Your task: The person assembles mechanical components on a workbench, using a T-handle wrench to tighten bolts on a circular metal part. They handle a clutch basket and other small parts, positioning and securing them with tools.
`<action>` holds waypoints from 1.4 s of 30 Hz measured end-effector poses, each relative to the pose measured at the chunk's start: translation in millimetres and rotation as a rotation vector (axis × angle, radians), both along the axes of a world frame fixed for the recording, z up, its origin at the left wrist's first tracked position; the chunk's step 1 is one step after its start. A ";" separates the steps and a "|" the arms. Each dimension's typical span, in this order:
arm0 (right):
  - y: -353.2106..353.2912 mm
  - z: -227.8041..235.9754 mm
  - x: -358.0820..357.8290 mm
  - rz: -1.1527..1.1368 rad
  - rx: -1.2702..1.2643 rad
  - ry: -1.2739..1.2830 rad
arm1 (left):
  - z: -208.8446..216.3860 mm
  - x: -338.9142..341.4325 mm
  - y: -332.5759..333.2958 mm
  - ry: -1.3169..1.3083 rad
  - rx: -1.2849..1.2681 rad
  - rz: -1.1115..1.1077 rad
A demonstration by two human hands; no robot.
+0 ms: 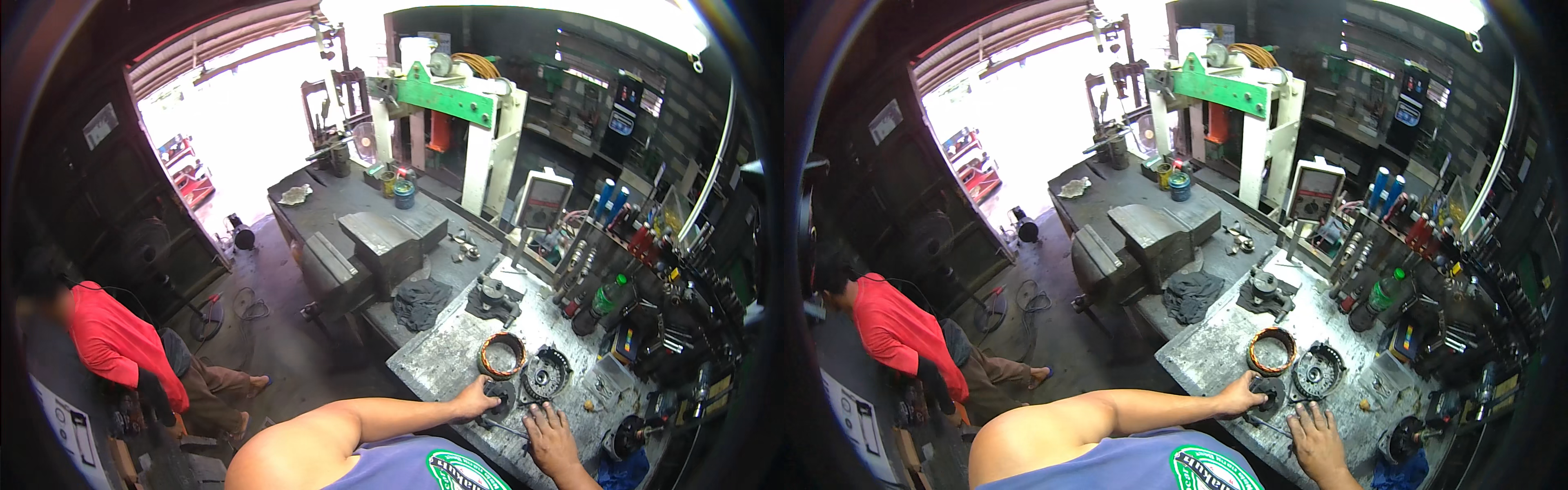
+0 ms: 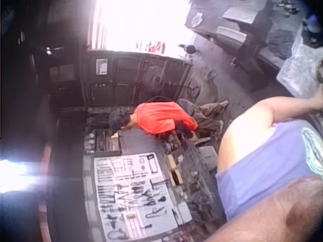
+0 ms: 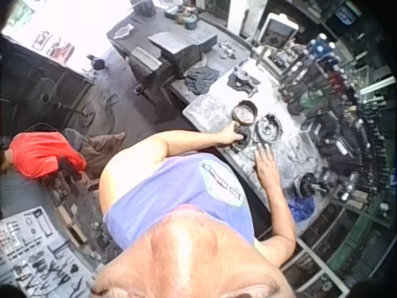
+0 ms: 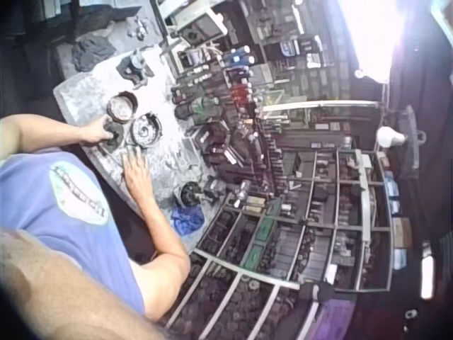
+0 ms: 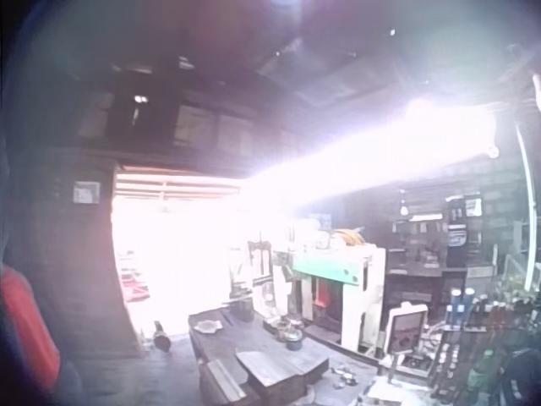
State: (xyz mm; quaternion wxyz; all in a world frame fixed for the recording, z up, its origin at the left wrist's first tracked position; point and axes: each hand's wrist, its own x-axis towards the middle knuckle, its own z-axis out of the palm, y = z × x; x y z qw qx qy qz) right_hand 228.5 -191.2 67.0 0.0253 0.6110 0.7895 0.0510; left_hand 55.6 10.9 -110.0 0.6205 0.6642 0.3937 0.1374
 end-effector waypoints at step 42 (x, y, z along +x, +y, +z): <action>31.9 -34.7 -41.6 -0.649 -0.365 0.596 | -2.4 5.0 9.8 -0.044 0.212 -0.006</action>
